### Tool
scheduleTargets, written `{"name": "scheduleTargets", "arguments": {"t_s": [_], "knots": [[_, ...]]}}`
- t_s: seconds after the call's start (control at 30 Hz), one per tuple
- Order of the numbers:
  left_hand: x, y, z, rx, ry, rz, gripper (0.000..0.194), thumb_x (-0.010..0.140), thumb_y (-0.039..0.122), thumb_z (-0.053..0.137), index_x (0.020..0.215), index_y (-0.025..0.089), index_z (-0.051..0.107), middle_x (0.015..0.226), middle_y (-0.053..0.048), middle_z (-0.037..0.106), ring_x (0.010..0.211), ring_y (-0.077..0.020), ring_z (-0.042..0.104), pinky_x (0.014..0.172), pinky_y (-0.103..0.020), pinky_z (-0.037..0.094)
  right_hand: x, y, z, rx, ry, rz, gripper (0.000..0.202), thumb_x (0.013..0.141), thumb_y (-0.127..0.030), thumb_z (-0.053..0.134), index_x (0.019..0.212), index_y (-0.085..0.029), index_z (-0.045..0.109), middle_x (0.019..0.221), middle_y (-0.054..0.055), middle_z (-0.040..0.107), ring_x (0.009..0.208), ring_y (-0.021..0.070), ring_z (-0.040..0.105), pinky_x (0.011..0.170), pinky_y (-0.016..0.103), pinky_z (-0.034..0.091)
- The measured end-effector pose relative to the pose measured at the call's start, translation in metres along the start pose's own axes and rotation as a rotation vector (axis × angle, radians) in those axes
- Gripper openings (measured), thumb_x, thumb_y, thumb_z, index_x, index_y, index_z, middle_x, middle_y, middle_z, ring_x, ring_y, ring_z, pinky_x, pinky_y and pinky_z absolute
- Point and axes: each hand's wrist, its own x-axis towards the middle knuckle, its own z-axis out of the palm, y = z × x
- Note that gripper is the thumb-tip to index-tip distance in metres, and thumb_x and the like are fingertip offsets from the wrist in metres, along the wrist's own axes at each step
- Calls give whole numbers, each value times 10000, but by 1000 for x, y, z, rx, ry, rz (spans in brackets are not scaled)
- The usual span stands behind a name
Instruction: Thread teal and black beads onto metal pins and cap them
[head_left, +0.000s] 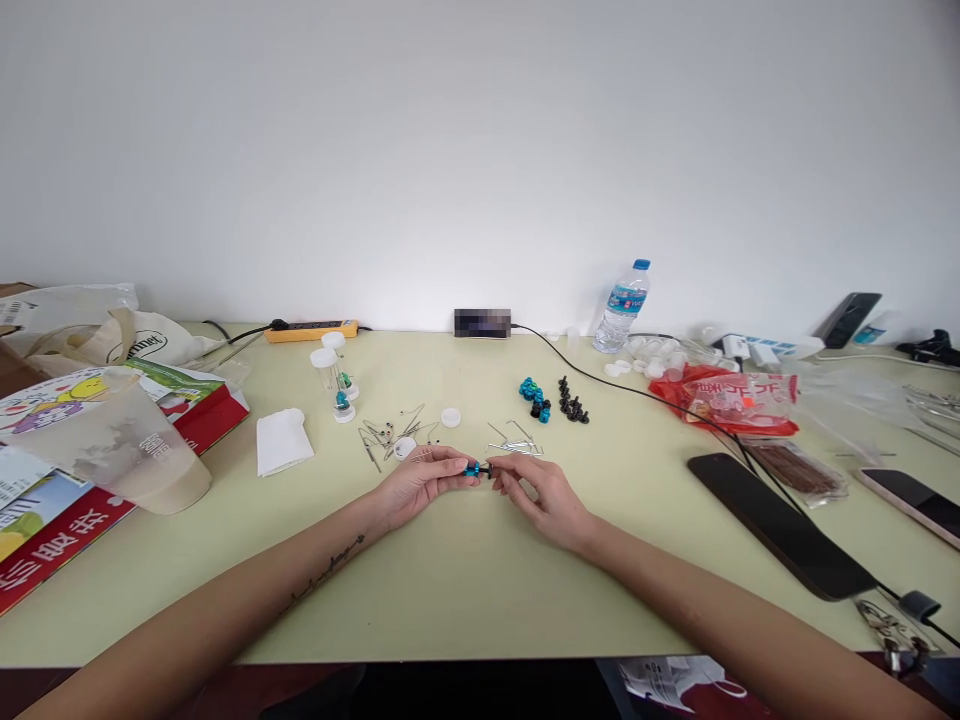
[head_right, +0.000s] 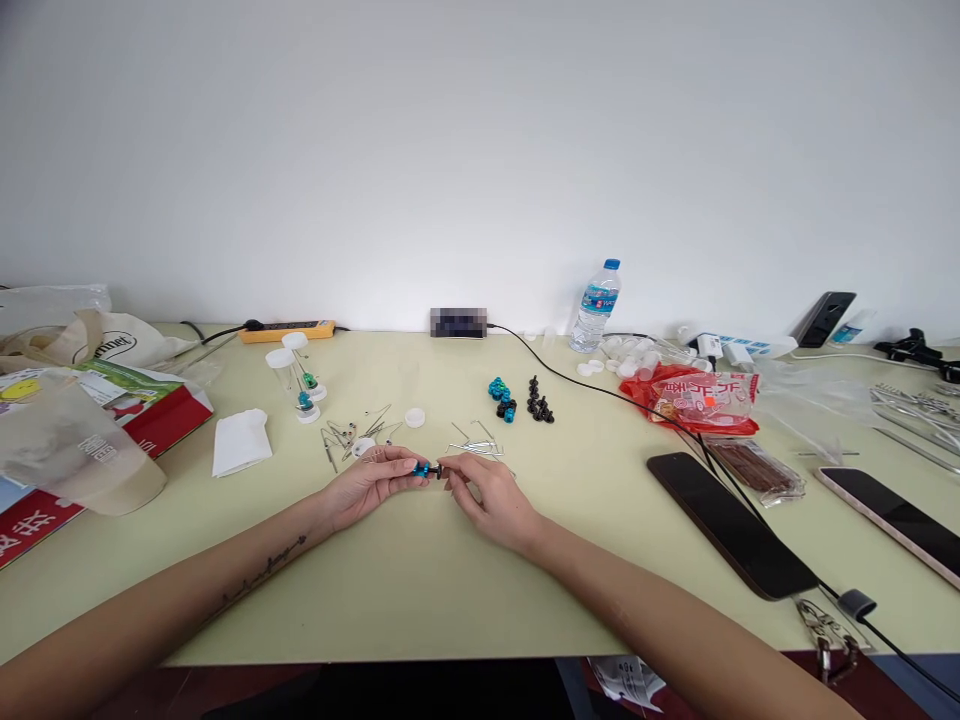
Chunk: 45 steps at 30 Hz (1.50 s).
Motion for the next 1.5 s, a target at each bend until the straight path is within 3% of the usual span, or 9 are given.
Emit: {"name": "scheduleTargets", "arguments": {"t_s": [0.23,0.43,0.7,1.5], "knots": [[0,0,0,5,14,-15,196,694,220,716,841,95,684,848,-74,679,790,-163,643,889,-313,472,0,0,1,-4,3,34,301,882,-144,377,1145,-217,504,912,54,632,764,152,604,719,316,507],[-1,0,2,32,35,-8,235,666,217,736,863,99,684,851,-82,686,792,-172,649,895,-329,466,0,0,2,-4,-7,54,246,860,-217,486,1105,-216,502,919,46,636,739,140,624,712,297,528],[-2,3,3,75,-10,-31,256,654,214,745,873,94,690,808,-80,690,796,-179,652,902,-338,463,-1,5,5,-8,2,66,181,886,-241,487,1055,-212,546,872,45,647,778,155,629,684,284,533],[0,-3,-2,23,25,-36,246,661,149,738,888,86,668,899,-107,689,865,-209,651,915,-343,461,1,2,3,31,9,106,188,874,-262,510,1056,-222,540,927,43,647,786,147,635,676,268,541]]}}
